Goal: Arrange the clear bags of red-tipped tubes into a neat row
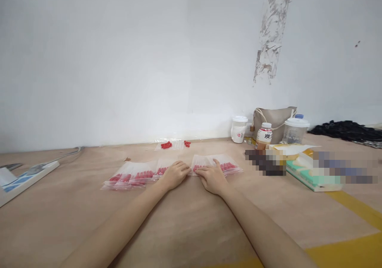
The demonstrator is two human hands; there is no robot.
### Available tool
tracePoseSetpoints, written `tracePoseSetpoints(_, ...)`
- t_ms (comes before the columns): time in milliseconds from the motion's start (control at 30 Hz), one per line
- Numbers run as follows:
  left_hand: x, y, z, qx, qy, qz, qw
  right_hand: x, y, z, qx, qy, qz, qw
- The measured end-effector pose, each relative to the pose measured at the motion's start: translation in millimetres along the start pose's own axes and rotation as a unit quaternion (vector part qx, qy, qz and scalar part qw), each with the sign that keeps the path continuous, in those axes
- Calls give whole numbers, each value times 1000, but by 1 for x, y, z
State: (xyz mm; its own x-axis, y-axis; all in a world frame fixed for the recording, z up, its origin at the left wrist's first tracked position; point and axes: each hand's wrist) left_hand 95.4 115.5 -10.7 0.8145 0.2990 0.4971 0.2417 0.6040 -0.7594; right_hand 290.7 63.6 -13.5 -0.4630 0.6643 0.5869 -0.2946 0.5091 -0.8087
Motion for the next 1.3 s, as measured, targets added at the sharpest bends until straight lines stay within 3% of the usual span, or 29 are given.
tracePoseSetpoints(167, 9, 14, 2, 30, 37, 6, 999, -4, 2, -8, 26, 20, -12, 999)
tracePoseSetpoints(333, 8, 6, 2, 40, 42, -7, 998, -5, 5, -14, 31, 27, -36, 999)
tracePoseSetpoints(600, -28, -20, -1, 12, -9, -32, 999, -1, 15, -13, -34, -72, -94, 992)
tracePoseSetpoints(733, -33, -24, -3, -15, -46, -56, 997, 0, 17, -10, -75, -90, -103, 988)
tracePoseSetpoints(967, -27, -13, -4, 33, 8, -59, 998, 0, 19, -11, -79, -105, -114, 985)
tracePoseSetpoints(1133, -31, -11, -1, 54, -1, -62, 997, -1, 23, -17, -54, -126, -122, 983)
tracePoseSetpoints(1300, -31, -15, -1, 60, 3, -65, 996, -2, 17, -18, -100, -112, -138, 979)
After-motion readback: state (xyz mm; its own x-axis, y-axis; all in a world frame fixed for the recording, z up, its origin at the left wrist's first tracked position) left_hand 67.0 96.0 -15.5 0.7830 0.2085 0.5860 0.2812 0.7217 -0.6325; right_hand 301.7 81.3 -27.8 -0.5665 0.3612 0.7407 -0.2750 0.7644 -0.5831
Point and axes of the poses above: each hand's wrist, its own x-axis towards the middle knuckle, its own y-axis out of the palm, z = x × y, and after that the axes turned 3 degrees about -z, right-handed
